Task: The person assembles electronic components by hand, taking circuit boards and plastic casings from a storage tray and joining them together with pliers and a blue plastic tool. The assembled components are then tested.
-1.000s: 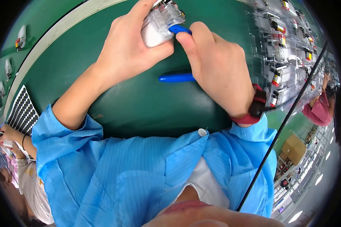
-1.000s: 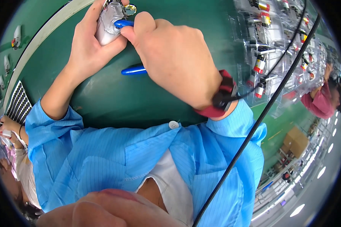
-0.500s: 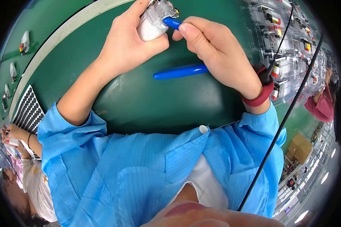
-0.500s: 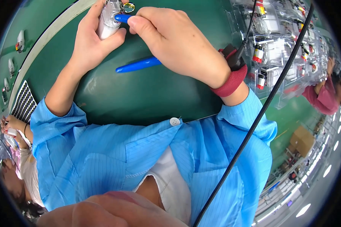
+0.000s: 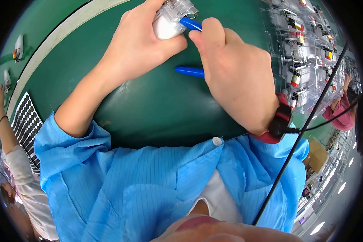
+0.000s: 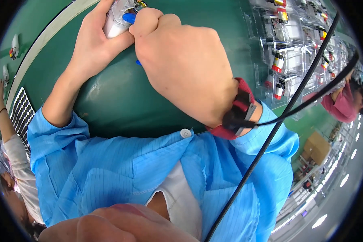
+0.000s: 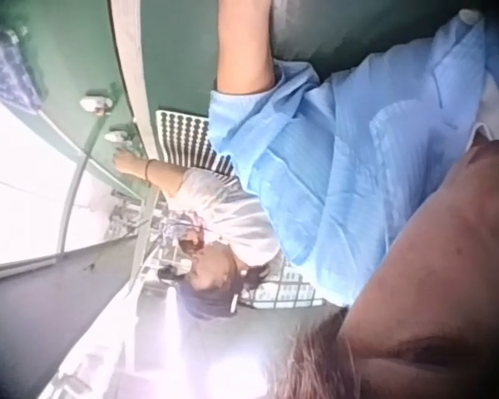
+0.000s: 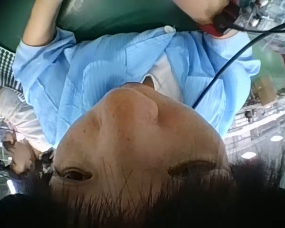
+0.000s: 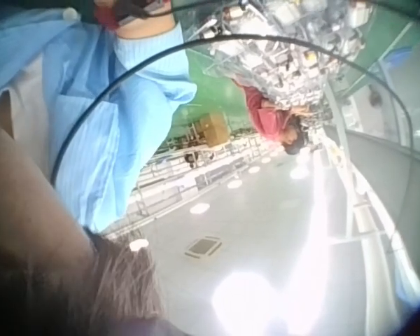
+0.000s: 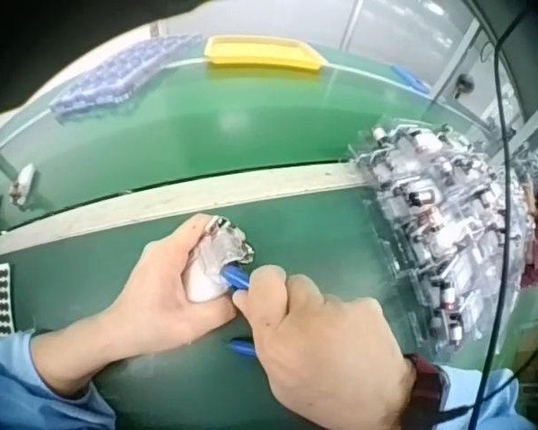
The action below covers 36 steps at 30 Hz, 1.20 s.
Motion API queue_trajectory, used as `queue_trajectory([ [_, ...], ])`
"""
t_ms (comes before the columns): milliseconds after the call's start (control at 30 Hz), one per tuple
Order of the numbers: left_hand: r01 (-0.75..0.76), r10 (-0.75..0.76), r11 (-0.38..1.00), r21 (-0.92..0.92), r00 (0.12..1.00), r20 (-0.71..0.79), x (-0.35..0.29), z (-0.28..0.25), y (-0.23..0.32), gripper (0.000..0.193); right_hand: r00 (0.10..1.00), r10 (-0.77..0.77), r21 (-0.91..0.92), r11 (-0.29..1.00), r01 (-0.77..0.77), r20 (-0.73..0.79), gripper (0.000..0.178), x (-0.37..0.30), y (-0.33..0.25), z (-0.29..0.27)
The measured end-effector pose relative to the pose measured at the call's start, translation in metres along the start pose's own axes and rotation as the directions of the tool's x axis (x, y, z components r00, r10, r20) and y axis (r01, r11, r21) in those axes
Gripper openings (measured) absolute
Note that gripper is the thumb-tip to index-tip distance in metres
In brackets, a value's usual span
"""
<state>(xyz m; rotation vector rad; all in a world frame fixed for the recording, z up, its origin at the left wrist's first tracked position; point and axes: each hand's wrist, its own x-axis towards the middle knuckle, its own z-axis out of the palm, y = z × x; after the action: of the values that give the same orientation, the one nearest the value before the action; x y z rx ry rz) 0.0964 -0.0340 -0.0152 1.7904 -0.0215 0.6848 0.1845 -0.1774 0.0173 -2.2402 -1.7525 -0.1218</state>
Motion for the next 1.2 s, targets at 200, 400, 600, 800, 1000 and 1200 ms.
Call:
queue_trajectory([
  [200,0.394,-0.394,0.896,0.205,0.918,-0.044,-0.005,-0.004,0.011,0.039,0.997,-0.03,0.016,0.999,0.031,-0.072,0.026,0.001,0.004,0.013],
  [400,-0.232,0.235,0.953,-0.195,0.972,-0.006,-0.009,0.003,-0.03,0.044,0.969,0.066,0.812,0.534,-0.237,0.24,0.033,0.001,0.016,0.015],
  [600,-0.579,0.592,0.698,-0.421,0.798,-0.117,-0.013,-0.004,-0.065,0.048,0.904,0.094,0.779,0.476,-0.408,0.416,0.045,0.009,0.004,-0.001],
  [800,-0.544,0.558,0.754,-0.369,0.826,-0.077,-0.019,-0.007,-0.06,0.045,0.946,0.028,0.676,0.693,-0.25,0.322,0.042,0.012,0.004,-0.001],
  [1000,0.036,-0.039,0.998,0.048,0.997,0.062,-0.021,-0.019,0.01,0.038,0.987,0.055,0.274,0.957,-0.095,0.152,0.035,0.002,-0.011,0.003],
  [1200,-0.06,0.058,0.986,-0.158,0.998,-0.015,-0.023,-0.011,-0.04,0.042,0.998,0.0,0.116,0.993,0.008,-0.065,0.029,0.0,-0.027,0.013],
])
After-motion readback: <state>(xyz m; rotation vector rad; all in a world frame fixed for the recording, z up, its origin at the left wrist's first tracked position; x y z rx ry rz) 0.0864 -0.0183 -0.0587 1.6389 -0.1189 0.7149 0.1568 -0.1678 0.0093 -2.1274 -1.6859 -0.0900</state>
